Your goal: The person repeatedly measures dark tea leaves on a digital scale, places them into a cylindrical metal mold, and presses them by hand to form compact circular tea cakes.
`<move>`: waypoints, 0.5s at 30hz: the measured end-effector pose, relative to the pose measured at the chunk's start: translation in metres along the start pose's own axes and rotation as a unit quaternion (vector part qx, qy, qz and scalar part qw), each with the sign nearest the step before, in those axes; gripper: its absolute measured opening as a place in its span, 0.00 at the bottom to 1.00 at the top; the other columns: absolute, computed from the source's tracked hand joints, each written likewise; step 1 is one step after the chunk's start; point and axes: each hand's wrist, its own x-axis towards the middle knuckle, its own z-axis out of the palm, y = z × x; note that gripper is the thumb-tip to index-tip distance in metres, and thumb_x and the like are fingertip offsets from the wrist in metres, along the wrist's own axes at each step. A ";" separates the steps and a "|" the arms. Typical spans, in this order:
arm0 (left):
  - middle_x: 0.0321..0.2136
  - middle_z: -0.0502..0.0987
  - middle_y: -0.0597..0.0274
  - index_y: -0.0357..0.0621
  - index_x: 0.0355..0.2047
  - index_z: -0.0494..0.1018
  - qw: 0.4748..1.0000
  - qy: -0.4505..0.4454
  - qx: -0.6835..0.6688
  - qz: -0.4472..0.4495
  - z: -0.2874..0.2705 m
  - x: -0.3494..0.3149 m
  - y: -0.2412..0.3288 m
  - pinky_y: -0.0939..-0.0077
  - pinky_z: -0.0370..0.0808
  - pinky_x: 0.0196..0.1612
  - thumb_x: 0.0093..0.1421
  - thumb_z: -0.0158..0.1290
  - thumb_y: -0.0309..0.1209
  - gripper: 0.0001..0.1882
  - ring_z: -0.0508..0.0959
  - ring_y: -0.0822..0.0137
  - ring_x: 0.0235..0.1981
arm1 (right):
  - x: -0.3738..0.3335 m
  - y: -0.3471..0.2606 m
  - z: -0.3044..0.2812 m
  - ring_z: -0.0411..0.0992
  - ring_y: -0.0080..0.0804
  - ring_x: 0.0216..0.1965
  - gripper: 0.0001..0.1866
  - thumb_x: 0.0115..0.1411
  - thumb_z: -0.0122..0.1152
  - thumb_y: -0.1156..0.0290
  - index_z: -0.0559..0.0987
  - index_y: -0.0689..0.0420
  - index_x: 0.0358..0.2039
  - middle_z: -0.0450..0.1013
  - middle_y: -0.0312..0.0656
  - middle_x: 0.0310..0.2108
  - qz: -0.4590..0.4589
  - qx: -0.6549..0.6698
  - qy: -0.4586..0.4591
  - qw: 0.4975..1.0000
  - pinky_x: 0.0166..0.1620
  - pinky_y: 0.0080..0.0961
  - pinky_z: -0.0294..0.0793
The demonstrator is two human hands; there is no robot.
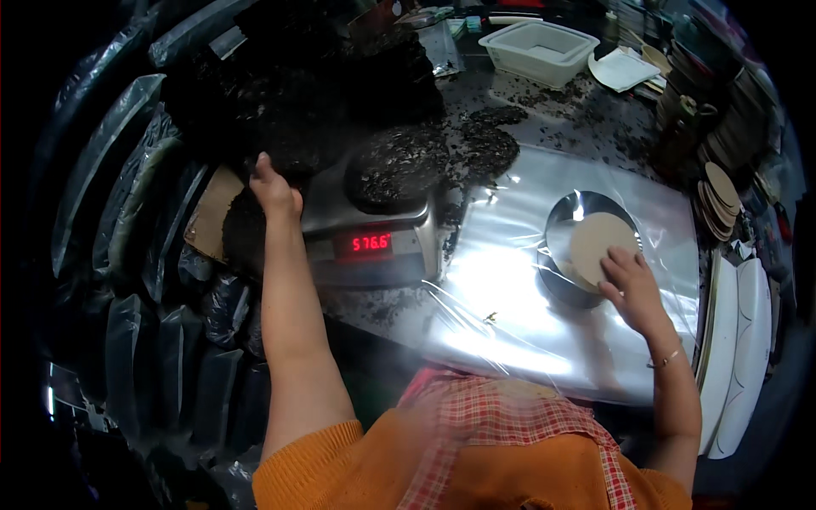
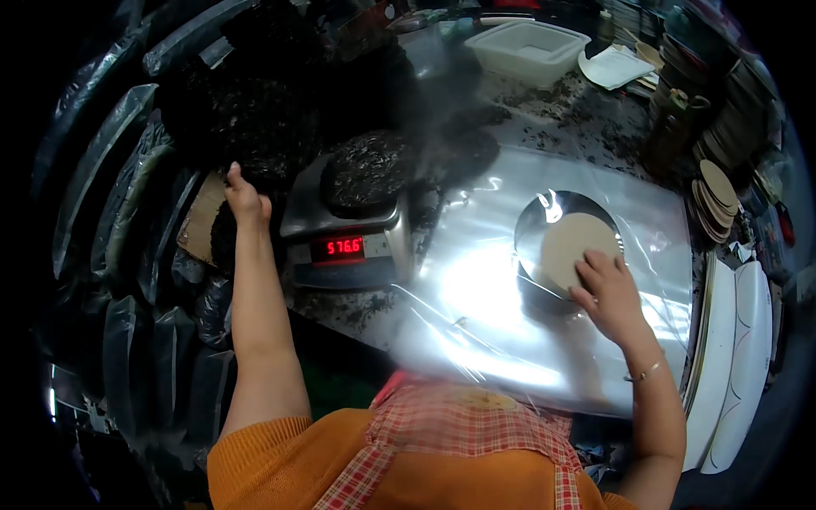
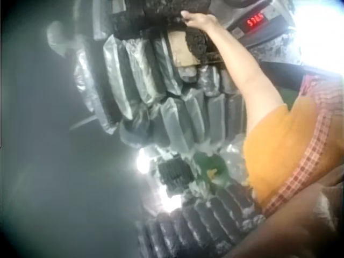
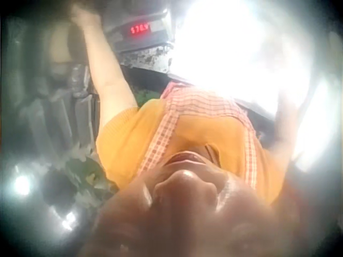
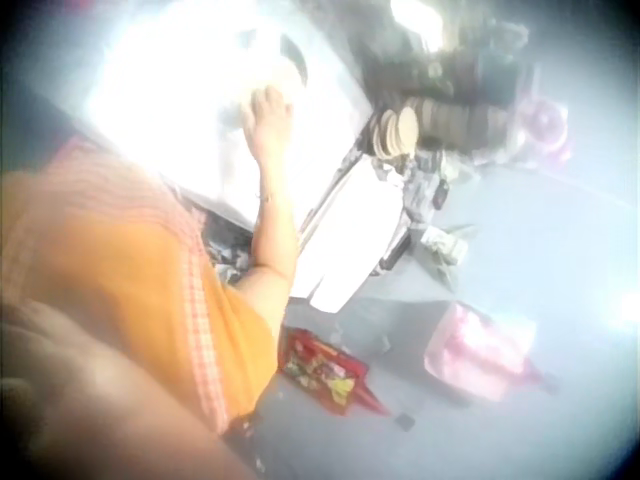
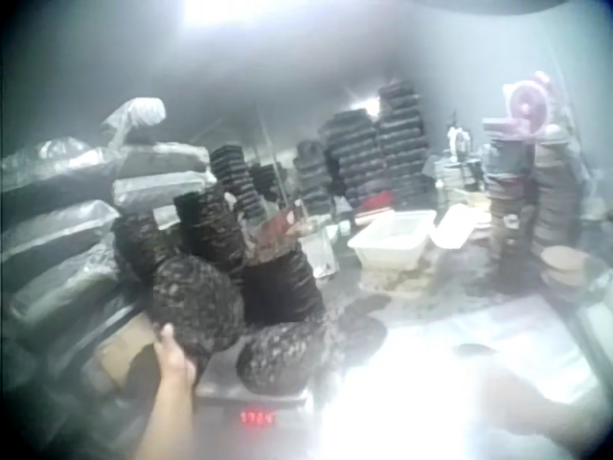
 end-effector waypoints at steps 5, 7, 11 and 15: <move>0.42 0.71 0.56 0.34 0.46 0.65 0.949 -0.077 -0.278 -0.129 0.102 -0.096 0.048 0.67 0.71 0.46 0.59 0.46 0.37 0.20 0.73 0.61 0.42 | 0.032 -0.003 -0.002 0.59 0.46 0.55 0.28 0.52 0.57 0.58 0.67 0.59 0.51 0.61 0.49 0.54 -0.017 0.109 0.079 0.991 0.59 0.43 0.52; 0.41 0.72 0.58 0.35 0.46 0.66 0.910 -0.203 -0.312 -0.182 0.143 -0.149 0.063 0.70 0.71 0.44 0.60 0.46 0.38 0.20 0.73 0.64 0.41 | 0.063 -0.028 -0.031 0.54 0.46 0.60 0.42 0.43 0.67 0.60 0.59 0.55 0.58 0.58 0.50 0.57 -0.020 0.237 0.113 0.965 0.59 0.31 0.55; 0.38 0.72 0.60 0.37 0.42 0.65 0.886 -0.333 -0.318 -0.058 0.237 -0.230 0.118 0.75 0.73 0.38 0.56 0.53 0.40 0.20 0.73 0.70 0.36 | 0.092 -0.022 -0.064 0.62 0.42 0.55 0.42 0.44 0.67 0.67 0.58 0.56 0.59 0.62 0.52 0.54 -0.109 0.168 0.220 0.955 0.55 0.30 0.61; 0.37 0.73 0.60 0.38 0.43 0.64 0.869 -0.419 -0.259 -0.039 0.249 -0.223 0.142 0.77 0.73 0.38 0.53 0.58 0.38 0.22 0.74 0.70 0.35 | 0.076 -0.010 -0.103 0.68 0.18 0.38 0.31 0.51 0.60 0.78 0.63 0.57 0.57 0.70 0.36 0.41 -0.041 0.436 0.124 0.890 0.40 0.16 0.71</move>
